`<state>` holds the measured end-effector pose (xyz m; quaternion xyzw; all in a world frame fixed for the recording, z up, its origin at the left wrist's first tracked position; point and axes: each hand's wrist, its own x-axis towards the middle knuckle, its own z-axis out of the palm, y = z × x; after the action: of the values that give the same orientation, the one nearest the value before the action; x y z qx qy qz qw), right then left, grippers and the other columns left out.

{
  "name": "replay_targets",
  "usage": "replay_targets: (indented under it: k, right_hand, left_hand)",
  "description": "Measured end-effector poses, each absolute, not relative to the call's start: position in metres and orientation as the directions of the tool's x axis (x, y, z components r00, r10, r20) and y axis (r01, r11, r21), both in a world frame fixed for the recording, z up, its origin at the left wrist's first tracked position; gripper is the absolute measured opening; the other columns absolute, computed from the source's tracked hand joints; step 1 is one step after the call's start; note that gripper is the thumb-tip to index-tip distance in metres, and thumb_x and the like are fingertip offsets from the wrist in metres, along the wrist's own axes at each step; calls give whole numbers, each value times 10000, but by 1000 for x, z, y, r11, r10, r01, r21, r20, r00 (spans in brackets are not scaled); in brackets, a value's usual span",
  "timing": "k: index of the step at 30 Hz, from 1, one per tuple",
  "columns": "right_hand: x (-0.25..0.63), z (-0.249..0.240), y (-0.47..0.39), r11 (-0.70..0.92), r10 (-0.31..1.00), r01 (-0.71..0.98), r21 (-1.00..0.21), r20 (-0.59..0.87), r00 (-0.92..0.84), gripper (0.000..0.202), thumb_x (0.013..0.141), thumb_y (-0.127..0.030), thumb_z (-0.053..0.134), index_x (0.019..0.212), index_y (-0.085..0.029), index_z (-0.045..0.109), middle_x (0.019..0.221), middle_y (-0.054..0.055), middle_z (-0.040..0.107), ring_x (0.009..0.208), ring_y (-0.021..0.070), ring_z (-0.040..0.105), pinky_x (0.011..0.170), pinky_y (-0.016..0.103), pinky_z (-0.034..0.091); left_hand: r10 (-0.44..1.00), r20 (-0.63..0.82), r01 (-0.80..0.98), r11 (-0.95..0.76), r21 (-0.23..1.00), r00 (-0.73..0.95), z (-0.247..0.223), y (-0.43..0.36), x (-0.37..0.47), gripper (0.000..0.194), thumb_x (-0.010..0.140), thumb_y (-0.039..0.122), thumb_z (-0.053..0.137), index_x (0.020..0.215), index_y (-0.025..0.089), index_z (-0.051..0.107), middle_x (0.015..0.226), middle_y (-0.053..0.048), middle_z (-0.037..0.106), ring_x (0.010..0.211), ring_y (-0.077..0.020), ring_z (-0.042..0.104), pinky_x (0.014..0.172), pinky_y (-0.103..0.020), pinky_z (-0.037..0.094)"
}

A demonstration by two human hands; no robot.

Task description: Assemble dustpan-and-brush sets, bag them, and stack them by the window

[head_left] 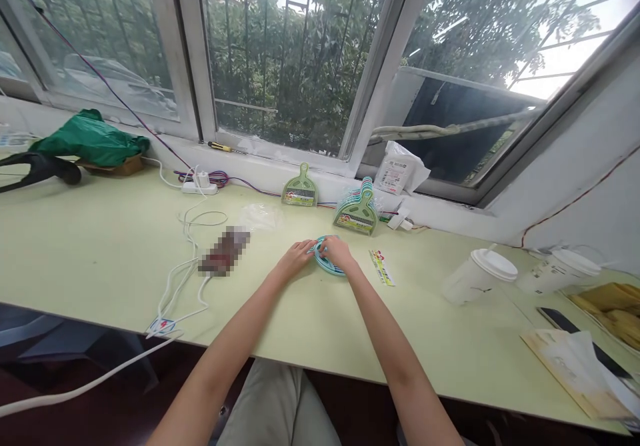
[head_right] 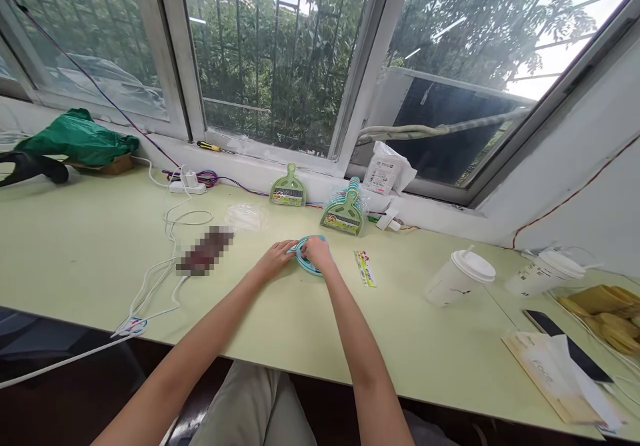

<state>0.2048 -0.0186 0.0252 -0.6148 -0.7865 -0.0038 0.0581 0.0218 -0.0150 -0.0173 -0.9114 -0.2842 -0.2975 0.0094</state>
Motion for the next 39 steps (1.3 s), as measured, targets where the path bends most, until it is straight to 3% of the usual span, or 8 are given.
replay_targets:
  k: [6,10,13,15,19,26,33,39]
  right_hand:
    - [205,23,-20,259,963,966,-19,80,-257,126,737,-214,730,863,-214,723,1019,74,676,1035,219,561,728,245,413]
    - [208,28,-22,127,988,978,-164,111,-110,150,709,-364,747,790,-239,732,934,56,690,944,218,598,707,256,412]
    - [196,29,-20,-47,953,916,-399,258,161,215,767,-436,663,859,-250,722,977,36,680,889,190,615,711,254,416]
    - [185,27,-19,-36,910,841,-540,330,251,237,813,-435,599,925,-253,703,1028,25,664,895,174,613,737,253,425]
    - [194,16,-23,21,881,764,-644,373,291,216,858,-351,531,944,-237,693,1107,46,627,935,179,599,794,277,437]
    - [284,-26,-63,-422,676,708,-566,323,662,345,803,-203,559,1132,-119,621,1319,221,491,1254,338,407,983,488,326]
    - [224,-42,-61,28,889,801,-598,381,253,233,875,-208,460,879,-180,691,927,86,685,915,210,604,879,318,422]
    - [206,-45,-66,-32,904,853,-520,349,246,292,854,-212,525,1111,-142,642,1244,146,582,1196,244,498,1014,355,353]
  left_hand:
    - [613,553,613,-760,216,564,-25,-12,26,325,786,20,468,890,222,700,1308,-86,535,1268,-252,431,1006,-414,370]
    - [750,611,566,-626,536,251,-22,-14,30,471,777,106,543,1227,243,565,1421,-105,424,1311,-273,377,1093,-467,247]
    - [927,372,257,-370,893,42,-16,-12,33,628,813,357,576,1383,198,366,1356,-165,468,1155,-275,522,976,-442,392]
    - [974,125,20,-131,991,190,-15,-9,33,596,833,500,513,1321,169,423,1176,-156,586,932,-239,625,839,-400,477]
    - [911,-47,-143,115,983,409,-15,-4,29,480,810,549,518,1078,152,554,883,-84,648,685,-182,641,698,-344,516]
    - [984,-36,-105,55,993,172,-16,-1,32,521,730,381,672,1173,180,487,960,-83,630,771,-182,633,651,-319,537]
    - [998,64,-282,-66,957,-18,-14,9,20,392,822,406,569,1200,322,512,1133,-19,594,1039,-191,578,801,-302,516]
    - [975,-134,-540,18,842,-176,-17,21,-1,368,808,450,598,1145,322,523,1104,-23,598,989,-170,609,819,-320,530]
